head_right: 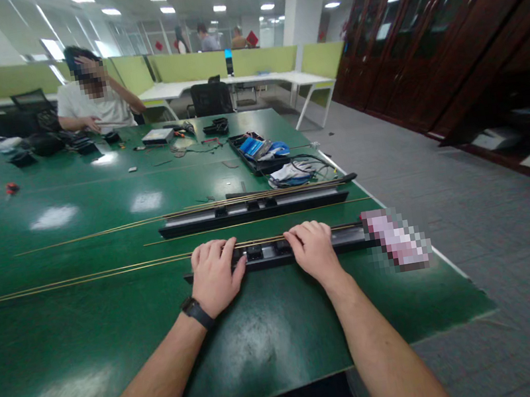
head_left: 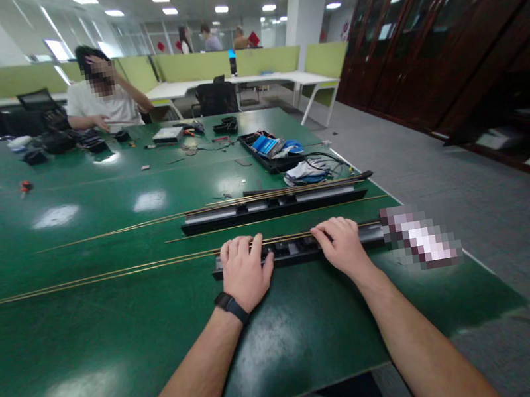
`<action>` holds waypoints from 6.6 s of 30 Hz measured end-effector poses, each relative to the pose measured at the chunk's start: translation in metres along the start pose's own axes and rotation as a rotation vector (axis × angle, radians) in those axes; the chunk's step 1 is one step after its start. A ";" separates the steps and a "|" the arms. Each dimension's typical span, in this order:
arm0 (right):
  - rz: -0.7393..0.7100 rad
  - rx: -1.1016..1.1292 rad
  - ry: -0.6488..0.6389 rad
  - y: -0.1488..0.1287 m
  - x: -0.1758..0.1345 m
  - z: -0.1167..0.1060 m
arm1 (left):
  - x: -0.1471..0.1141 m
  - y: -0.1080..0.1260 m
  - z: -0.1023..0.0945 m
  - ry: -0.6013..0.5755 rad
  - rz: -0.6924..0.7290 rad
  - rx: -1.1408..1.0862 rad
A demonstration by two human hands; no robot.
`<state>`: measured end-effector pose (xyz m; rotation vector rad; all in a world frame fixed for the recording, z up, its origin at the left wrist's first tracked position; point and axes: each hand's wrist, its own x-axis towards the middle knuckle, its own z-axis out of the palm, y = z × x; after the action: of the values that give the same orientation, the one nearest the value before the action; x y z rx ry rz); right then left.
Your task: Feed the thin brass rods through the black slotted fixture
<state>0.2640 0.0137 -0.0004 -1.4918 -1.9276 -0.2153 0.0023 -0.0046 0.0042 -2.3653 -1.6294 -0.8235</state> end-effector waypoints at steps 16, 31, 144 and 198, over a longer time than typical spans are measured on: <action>0.026 0.027 0.012 -0.004 0.000 -0.005 | 0.000 0.000 -0.001 0.009 0.000 -0.002; 0.017 0.016 0.001 0.000 -0.002 -0.001 | 0.000 0.000 -0.001 0.000 -0.003 -0.013; 0.031 0.004 -0.009 -0.002 0.000 0.001 | 0.000 -0.002 0.002 0.028 0.023 0.012; 0.037 -0.009 -0.003 -0.006 -0.001 -0.001 | -0.001 -0.002 0.002 0.011 0.020 0.029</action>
<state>0.2591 0.0102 0.0018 -1.5333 -1.9018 -0.2060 0.0007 -0.0038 0.0022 -2.3500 -1.5999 -0.8022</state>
